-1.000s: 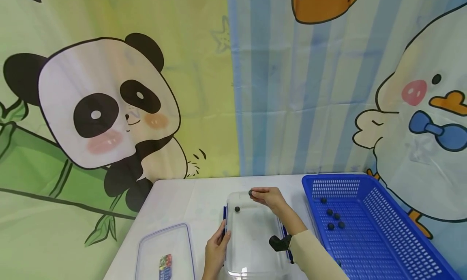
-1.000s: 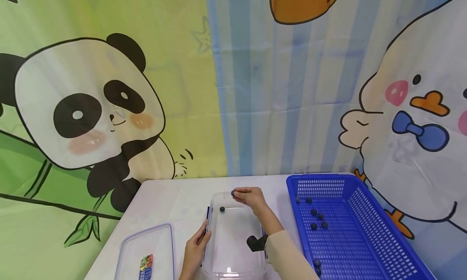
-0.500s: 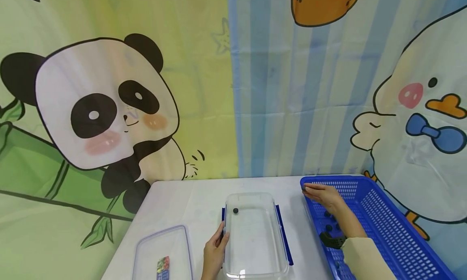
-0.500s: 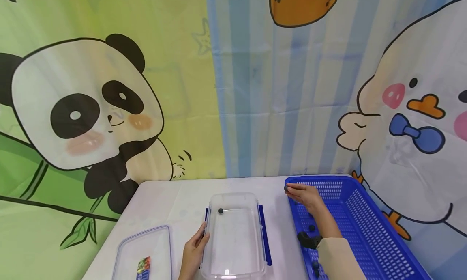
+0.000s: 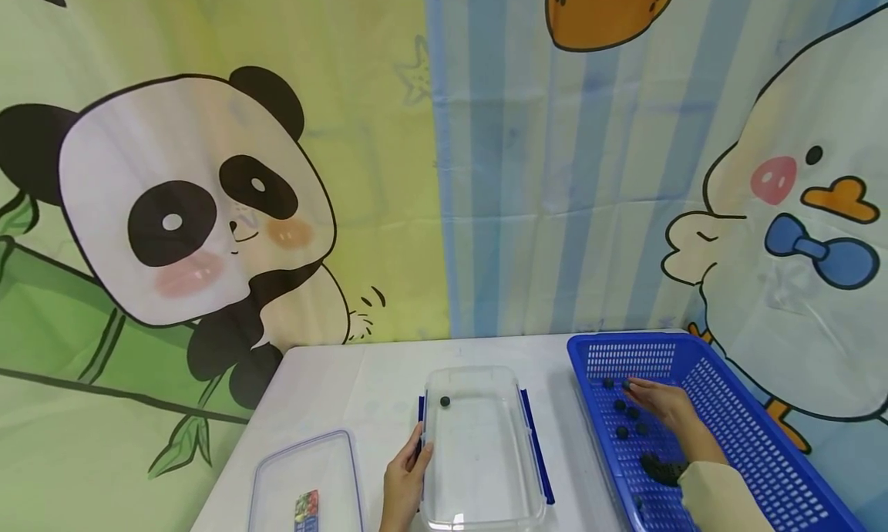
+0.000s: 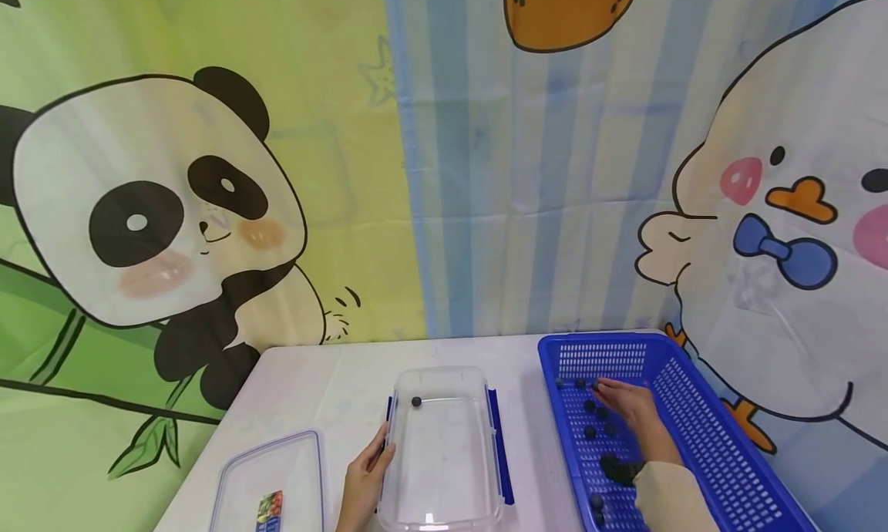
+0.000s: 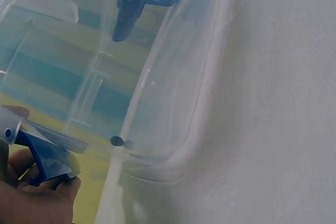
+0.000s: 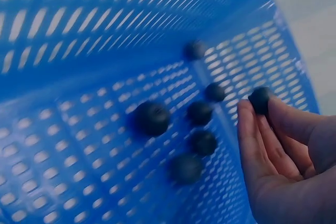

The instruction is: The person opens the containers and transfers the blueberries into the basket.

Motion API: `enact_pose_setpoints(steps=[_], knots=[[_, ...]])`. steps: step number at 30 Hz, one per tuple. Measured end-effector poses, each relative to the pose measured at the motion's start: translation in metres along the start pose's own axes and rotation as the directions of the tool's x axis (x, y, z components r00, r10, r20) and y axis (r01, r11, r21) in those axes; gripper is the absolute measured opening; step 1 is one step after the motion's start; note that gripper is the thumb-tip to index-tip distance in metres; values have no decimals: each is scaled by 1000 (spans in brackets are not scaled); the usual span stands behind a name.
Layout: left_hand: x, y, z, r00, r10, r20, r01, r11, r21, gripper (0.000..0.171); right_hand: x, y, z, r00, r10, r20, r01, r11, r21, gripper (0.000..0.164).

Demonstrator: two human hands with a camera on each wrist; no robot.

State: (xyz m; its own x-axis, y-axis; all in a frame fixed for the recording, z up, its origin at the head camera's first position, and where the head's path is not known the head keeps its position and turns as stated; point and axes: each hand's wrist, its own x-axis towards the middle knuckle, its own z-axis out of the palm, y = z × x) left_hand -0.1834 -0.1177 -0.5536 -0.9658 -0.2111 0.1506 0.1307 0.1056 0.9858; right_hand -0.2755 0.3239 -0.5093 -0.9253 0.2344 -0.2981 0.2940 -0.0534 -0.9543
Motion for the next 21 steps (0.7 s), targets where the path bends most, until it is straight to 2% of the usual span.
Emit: enact_pose_setpoints(steps=[4, 8, 11, 21], knots=[[-3, 9, -1, 1000, -12, 3, 12, 1000, 2, 45, 4, 10, -1, 993, 5, -116, -2, 1000, 23, 35], [-2, 9, -1, 1000, -9, 6, 9, 1000, -13, 46, 6, 14, -1, 989, 7, -145, -1, 999, 39, 34], [1, -1, 0, 1000, 3, 7, -3, 1000, -29, 46, 6, 15, -2, 990, 20, -141, -14, 999, 41, 34], [0, -1, 0, 1000, 18, 13, -17, 999, -30, 47, 4, 17, -7, 995, 49, -92, -40, 995, 95, 28]])
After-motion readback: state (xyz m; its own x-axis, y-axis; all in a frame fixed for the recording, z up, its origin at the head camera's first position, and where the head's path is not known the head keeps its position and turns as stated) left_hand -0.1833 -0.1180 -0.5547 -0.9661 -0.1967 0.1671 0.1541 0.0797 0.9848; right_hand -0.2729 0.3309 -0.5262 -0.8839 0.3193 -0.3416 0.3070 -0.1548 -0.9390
